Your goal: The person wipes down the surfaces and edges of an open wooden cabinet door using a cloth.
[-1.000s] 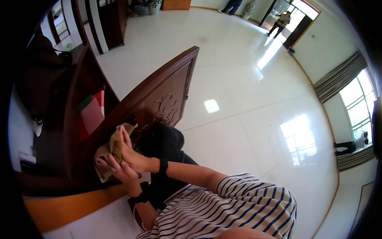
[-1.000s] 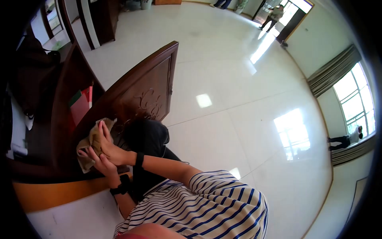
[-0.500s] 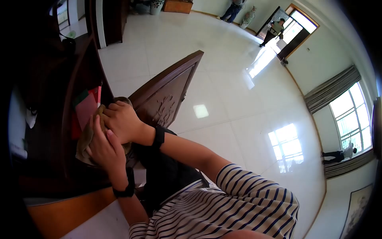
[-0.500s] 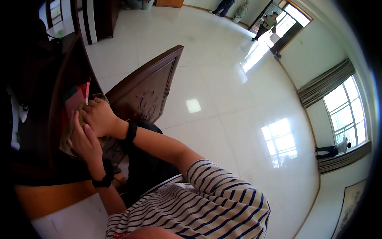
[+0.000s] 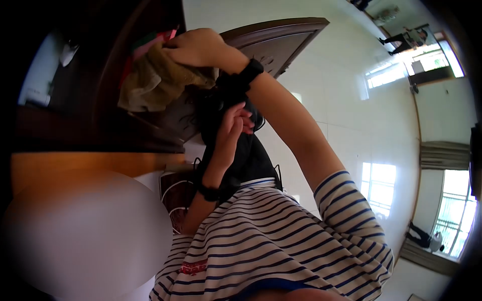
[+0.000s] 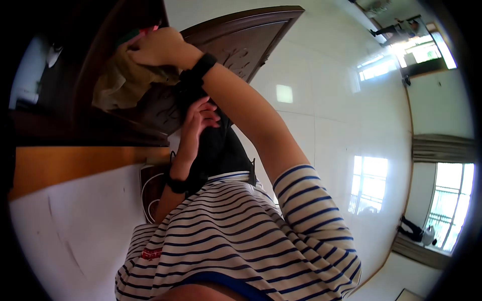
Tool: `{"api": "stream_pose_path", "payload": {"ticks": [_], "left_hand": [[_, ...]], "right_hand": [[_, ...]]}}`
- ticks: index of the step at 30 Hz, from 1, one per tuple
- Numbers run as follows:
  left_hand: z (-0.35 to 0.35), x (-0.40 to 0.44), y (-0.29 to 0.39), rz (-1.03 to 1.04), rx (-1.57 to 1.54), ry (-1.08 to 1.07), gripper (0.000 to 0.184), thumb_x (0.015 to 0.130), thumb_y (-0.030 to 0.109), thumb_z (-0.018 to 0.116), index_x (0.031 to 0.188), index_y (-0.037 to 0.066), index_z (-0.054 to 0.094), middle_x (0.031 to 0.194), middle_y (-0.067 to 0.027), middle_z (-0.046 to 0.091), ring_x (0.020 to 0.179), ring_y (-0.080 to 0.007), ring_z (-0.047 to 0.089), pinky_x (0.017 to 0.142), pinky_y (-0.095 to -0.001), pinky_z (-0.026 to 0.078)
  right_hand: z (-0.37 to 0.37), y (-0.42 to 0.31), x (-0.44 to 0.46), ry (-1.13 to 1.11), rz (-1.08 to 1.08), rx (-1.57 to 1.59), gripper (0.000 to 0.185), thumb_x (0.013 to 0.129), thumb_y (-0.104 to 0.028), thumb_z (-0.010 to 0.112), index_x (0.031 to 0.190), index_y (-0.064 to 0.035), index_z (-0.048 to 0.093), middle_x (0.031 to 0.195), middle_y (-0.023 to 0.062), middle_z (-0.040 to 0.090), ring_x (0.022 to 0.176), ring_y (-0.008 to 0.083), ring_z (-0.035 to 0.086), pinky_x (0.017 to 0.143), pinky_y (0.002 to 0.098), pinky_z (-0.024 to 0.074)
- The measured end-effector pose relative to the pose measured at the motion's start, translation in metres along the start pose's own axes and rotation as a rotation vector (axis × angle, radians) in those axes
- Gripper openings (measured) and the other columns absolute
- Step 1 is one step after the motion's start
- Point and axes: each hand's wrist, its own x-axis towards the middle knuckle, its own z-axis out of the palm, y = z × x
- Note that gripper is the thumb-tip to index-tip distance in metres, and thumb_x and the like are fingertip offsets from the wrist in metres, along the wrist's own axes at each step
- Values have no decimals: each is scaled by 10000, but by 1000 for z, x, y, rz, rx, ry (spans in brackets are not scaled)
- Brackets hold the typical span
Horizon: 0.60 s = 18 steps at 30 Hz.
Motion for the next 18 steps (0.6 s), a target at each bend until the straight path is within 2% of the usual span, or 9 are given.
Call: {"api": "stream_pose_path", "payload": {"ticks": [1,4,6,8,9,10,11,13,18], "left_hand": [[4,10,-6,-70,-332,-60,562,1009,450,502,1365,21,434,1247,-114,548,1138,-212,552,979,-335,440],[11,44,-9,39,-406,-21,704,969,605,451,1382,36,447,1331,-113,538,1254,-223,499,1056,-371,388],[7,50,-17,40,-387,-54,734,960,633,394,1404,50,425,1387,-99,496,1303,-209,450,1092,-376,344],[-4,66,-33,56,-355,-127,801,941,691,279,1447,78,379,1498,-69,412,1400,-181,353,1164,-387,257],[-13,66,-42,33,-323,-132,824,917,720,286,1427,84,403,1418,-60,476,1309,-182,433,1110,-380,324],[-21,66,-52,10,-291,-138,847,893,750,292,1407,91,427,1338,-52,541,1219,-184,513,1056,-372,391],[-30,66,-58,-62,-598,-314,883,861,783,308,1393,92,447,1206,-46,572,1044,-174,539,920,-344,438],[-4,49,-17,-282,-416,54,913,799,847,355,1306,108,529,885,-26,560,653,-140,437,541,-248,378],[-13,50,4,-275,-365,-27,772,885,782,362,1178,98,570,777,-34,552,645,-128,477,479,-206,304]], "right_hand": [[1,-1,0,-5,-17,10,510,922,-527,375,1051,-183,729,922,134,718,874,358,673,768,436,534],[4,-1,4,-9,65,5,503,914,-537,387,1100,-211,722,952,110,722,885,344,672,775,427,532],[11,2,1,217,-39,96,508,872,-531,417,880,-160,764,798,107,719,731,300,690,619,431,535],[9,0,-1,200,-39,10,511,874,-514,435,839,-118,756,744,116,707,696,307,687,605,441,529],[2,-5,-7,103,3,-20,435,897,-472,433,1004,-178,736,841,152,706,807,354,676,700,472,531],[3,-5,-10,153,-22,-16,416,892,-454,448,932,-152,732,780,152,691,748,352,669,669,471,528],[5,-5,-9,176,-28,-17,412,892,-450,452,896,-144,727,752,148,682,724,350,662,655,467,526],[8,-4,-10,190,-31,-8,411,891,-446,456,861,-135,722,725,144,673,699,348,656,641,463,524],[9,0,-5,219,-64,-18,417,891,-446,454,808,-127,708,699,138,663,677,338,648,608,458,517]]}}
